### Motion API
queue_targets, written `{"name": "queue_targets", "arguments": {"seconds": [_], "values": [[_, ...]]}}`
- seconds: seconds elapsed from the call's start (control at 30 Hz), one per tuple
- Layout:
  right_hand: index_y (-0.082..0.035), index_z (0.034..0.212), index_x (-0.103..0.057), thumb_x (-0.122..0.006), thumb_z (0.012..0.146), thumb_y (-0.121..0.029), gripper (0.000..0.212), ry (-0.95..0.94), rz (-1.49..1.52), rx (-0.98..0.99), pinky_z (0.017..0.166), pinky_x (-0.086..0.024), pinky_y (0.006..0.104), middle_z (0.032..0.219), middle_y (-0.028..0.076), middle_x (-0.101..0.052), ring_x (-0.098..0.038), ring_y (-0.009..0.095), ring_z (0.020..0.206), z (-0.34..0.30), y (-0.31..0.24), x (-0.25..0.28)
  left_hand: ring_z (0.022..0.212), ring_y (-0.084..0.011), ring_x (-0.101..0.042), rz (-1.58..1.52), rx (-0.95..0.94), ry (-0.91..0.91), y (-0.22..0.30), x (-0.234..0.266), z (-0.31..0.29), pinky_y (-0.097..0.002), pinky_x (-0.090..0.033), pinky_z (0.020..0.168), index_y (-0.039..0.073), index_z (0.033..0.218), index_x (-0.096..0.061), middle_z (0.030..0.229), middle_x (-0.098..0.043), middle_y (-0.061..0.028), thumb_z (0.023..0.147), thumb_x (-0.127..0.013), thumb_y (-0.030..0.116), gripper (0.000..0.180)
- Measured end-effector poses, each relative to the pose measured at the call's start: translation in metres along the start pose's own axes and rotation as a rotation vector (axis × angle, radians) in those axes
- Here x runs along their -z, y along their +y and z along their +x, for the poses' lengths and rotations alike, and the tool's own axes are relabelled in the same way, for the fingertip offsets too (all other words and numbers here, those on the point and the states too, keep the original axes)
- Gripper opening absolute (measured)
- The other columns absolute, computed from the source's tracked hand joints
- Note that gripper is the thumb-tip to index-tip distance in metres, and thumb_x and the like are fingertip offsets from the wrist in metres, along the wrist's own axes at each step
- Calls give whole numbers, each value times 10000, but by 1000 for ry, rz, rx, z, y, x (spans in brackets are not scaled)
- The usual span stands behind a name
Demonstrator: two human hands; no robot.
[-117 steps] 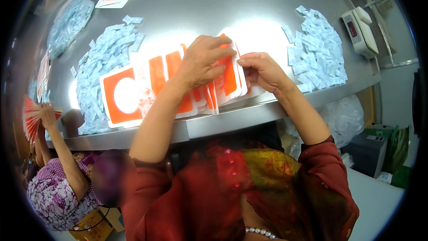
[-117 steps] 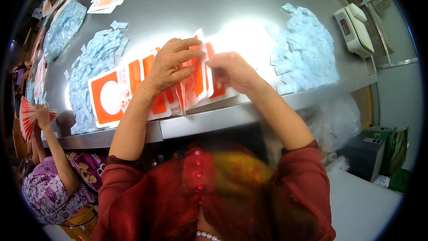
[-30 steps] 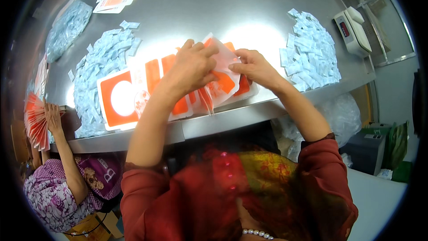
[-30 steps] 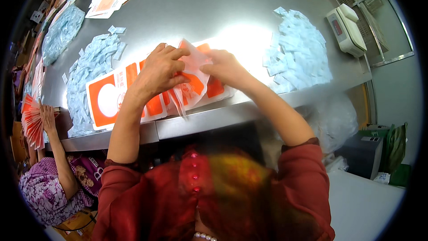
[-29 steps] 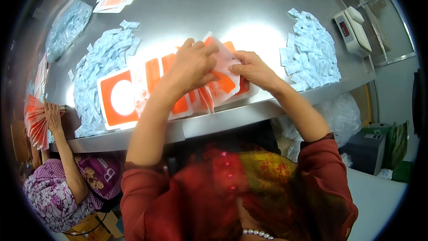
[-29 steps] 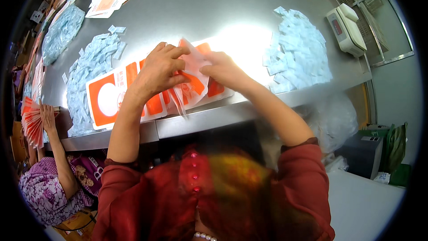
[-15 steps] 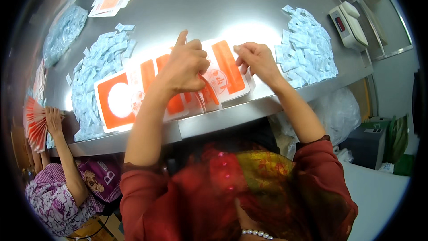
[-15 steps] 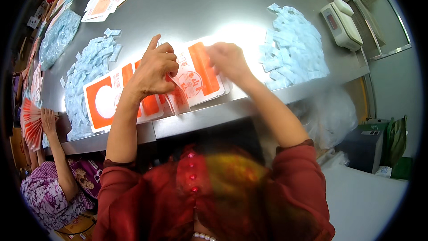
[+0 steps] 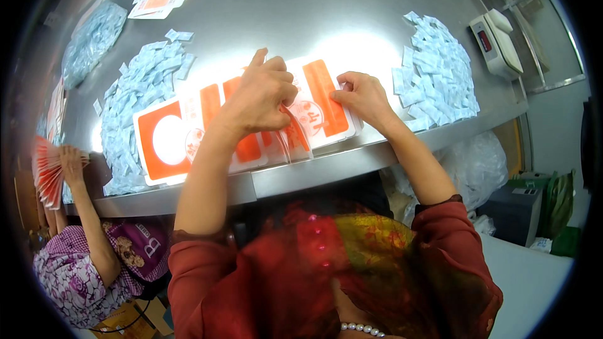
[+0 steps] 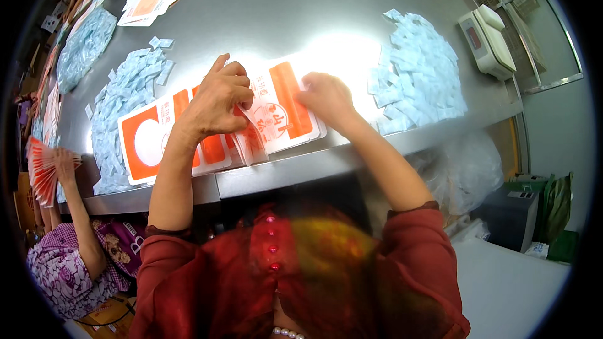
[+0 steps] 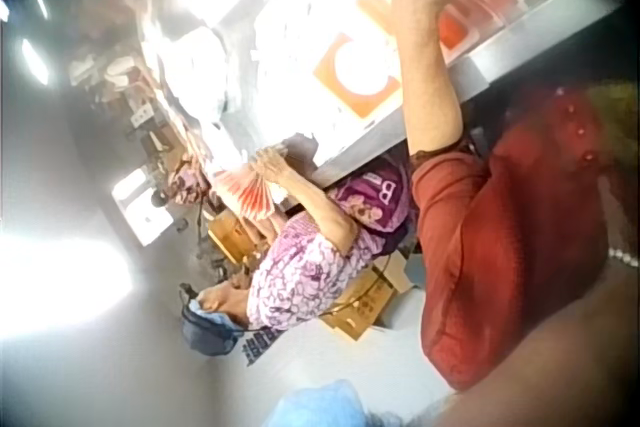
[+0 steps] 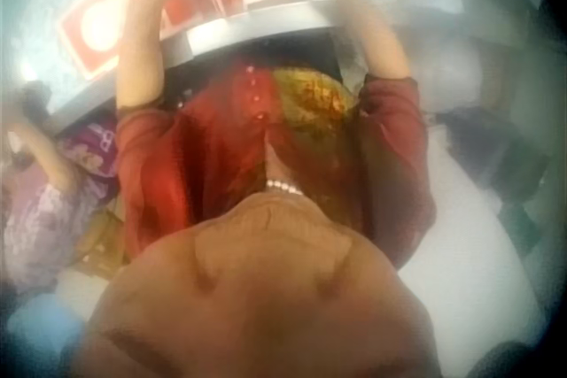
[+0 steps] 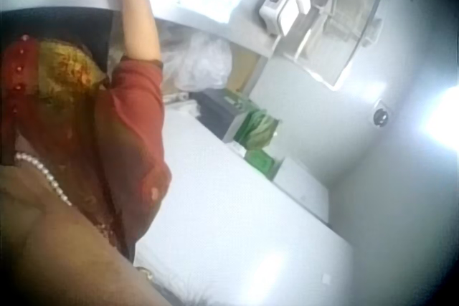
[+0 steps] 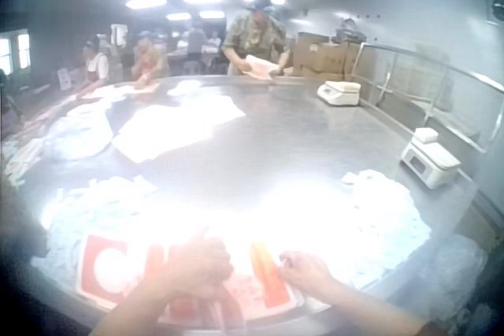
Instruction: The person inserts small blue packets into orange and white plastic pouches at a metal table. They pick up a pouch, place a packet inside, and fold the top edge to seal it, repeating this process for multiple units. Other workers are visible in the background performing similar assembly tasks.
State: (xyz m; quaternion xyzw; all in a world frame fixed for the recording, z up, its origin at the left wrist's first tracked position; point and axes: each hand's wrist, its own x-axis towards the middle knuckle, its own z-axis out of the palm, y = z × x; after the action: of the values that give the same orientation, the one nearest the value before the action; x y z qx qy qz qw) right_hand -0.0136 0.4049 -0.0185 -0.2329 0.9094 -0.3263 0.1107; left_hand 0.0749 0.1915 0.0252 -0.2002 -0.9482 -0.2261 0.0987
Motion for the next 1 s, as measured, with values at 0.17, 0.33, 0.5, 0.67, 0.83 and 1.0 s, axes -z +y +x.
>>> {"name": "queue_targets", "arguments": {"seconds": [0.17,0.33,0.5,0.67,0.83,1.0], "values": [[50,881,-640,-682,742,-205,293,74,39,130,631,-490,287,735,113,-639,-615,184,674,-5,-10,4,810,-215,-510,34,42,-68,0,2,-1,-548,-295,1067,61,544,-524,623,-503,-30,465,-633,102,140],[25,778,-648,-663,780,-174,199,-273,491,-160,542,-438,235,651,37,-604,-543,91,582,-2,-13,11,750,-227,-472,-33,17,9,2,0,-1,-549,-299,1051,61,496,-464,559,-445,-27,485,-583,55,120],[-9,686,-639,-664,789,-152,177,-363,526,-161,474,-378,222,580,-8,-554,-463,50,508,-3,-12,8,746,-234,-467,-31,-1,35,2,-2,0,-497,-326,1004,61,600,-555,583,-466,-42,477,-566,35,126],[0,647,-628,-691,776,-174,226,-296,425,-81,473,-372,234,564,-7,-540,-450,57,508,-3,-21,7,754,-251,-478,-92,2,84,9,1,5,-420,-364,834,91,932,-645,658,-522,-66,474,-593,42,463],[16,707,-664,-733,736,-227,253,-241,427,36,469,-397,269,573,22,-587,-484,65,528,-3,-53,-2,791,-271,-521,-20,-105,156,-10,-13,-5,-418,-342,803,129,1017,-621,752,-574,-60,464,-664,96,556],[26,704,-624,-683,787,-64,136,-236,798,-182,502,-440,227,659,45,-615,-550,84,567,-25,-32,-13,822,-228,-517,-27,-100,106,9,-20,-3,-365,-351,813,92,885,-624,766,-603,-44,503,-643,43,386]]}}
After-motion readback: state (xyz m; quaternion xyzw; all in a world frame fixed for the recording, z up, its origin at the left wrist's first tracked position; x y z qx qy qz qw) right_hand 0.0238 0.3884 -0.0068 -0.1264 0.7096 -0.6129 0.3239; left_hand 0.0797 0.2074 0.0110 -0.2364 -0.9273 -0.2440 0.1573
